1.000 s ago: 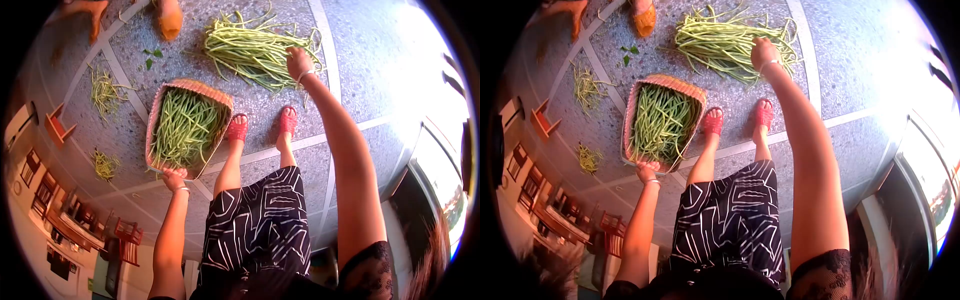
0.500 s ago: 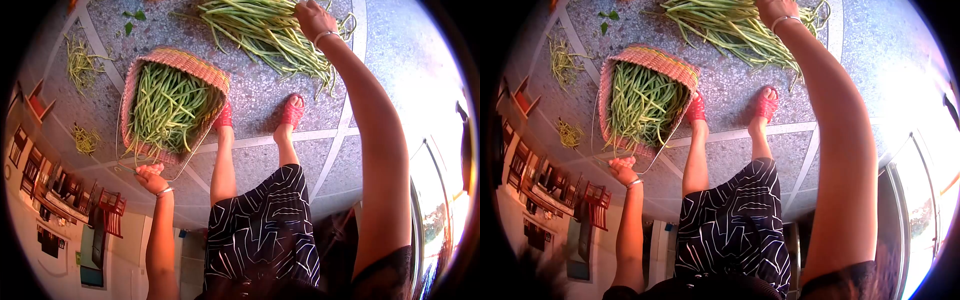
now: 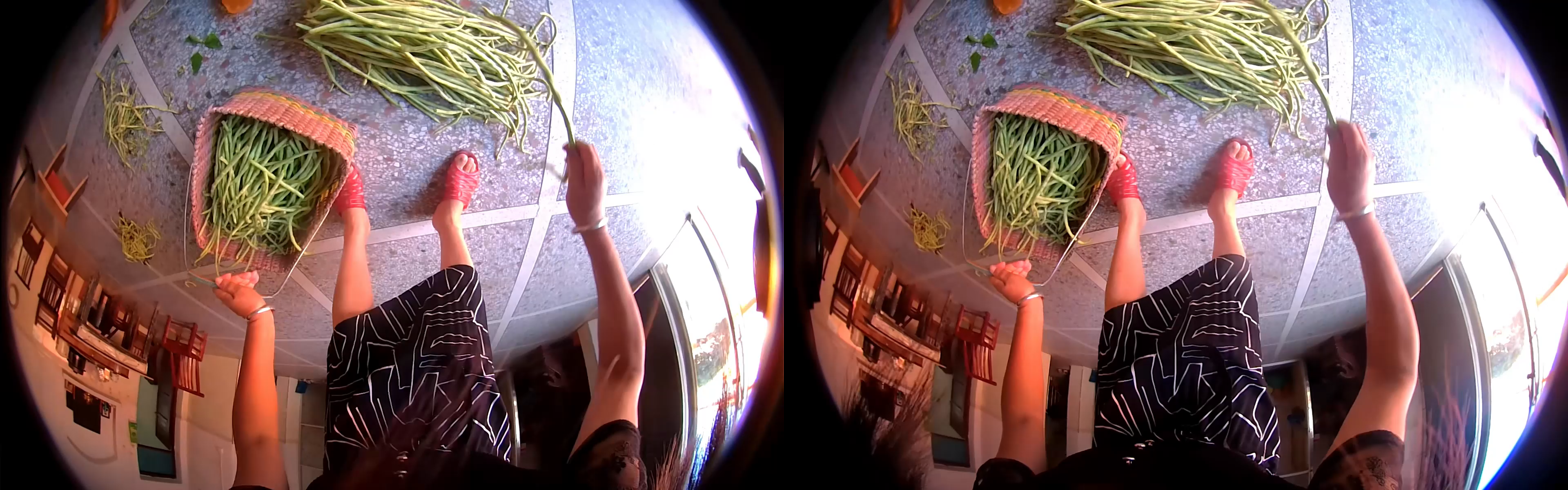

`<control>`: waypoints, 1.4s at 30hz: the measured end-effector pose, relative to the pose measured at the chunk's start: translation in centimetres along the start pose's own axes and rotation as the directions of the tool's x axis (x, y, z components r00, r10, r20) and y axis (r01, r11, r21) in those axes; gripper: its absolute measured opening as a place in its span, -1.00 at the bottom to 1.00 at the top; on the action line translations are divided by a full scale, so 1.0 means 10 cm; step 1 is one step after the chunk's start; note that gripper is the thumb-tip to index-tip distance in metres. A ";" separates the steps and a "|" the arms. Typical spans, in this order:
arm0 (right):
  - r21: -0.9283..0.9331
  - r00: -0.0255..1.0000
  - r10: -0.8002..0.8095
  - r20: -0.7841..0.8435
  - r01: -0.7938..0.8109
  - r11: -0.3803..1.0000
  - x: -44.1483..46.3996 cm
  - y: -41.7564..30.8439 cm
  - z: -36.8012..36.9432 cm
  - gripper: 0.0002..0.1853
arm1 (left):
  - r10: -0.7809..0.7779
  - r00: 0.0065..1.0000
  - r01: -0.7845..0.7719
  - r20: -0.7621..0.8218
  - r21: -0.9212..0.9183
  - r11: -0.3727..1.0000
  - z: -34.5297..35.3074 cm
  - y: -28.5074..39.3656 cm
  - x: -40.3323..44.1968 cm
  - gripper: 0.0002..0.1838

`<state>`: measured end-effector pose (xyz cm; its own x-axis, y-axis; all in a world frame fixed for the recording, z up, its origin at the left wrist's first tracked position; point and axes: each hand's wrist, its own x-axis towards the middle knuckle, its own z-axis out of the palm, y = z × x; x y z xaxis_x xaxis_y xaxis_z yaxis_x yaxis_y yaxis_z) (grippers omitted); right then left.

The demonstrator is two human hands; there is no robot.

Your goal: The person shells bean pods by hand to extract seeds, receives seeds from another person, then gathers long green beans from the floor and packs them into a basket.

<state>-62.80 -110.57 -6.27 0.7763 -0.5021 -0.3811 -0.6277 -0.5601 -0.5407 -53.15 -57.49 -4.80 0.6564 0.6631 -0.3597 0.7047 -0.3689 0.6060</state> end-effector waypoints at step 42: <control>0.486 0.998 -0.014 0.063 -0.018 0.874 0.56 -0.57 1.45 -0.90 | -0.136 0.399 0.475 0.907 -0.078 0.876 3.37 0.95 -0.97 -0.84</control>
<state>-54.02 -100.60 -16.19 0.7874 -0.4513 -0.4199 -0.5343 -0.1600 -0.8300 -43.75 -89.39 -19.44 0.4103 -0.2764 -0.8690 0.9086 0.0429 0.4154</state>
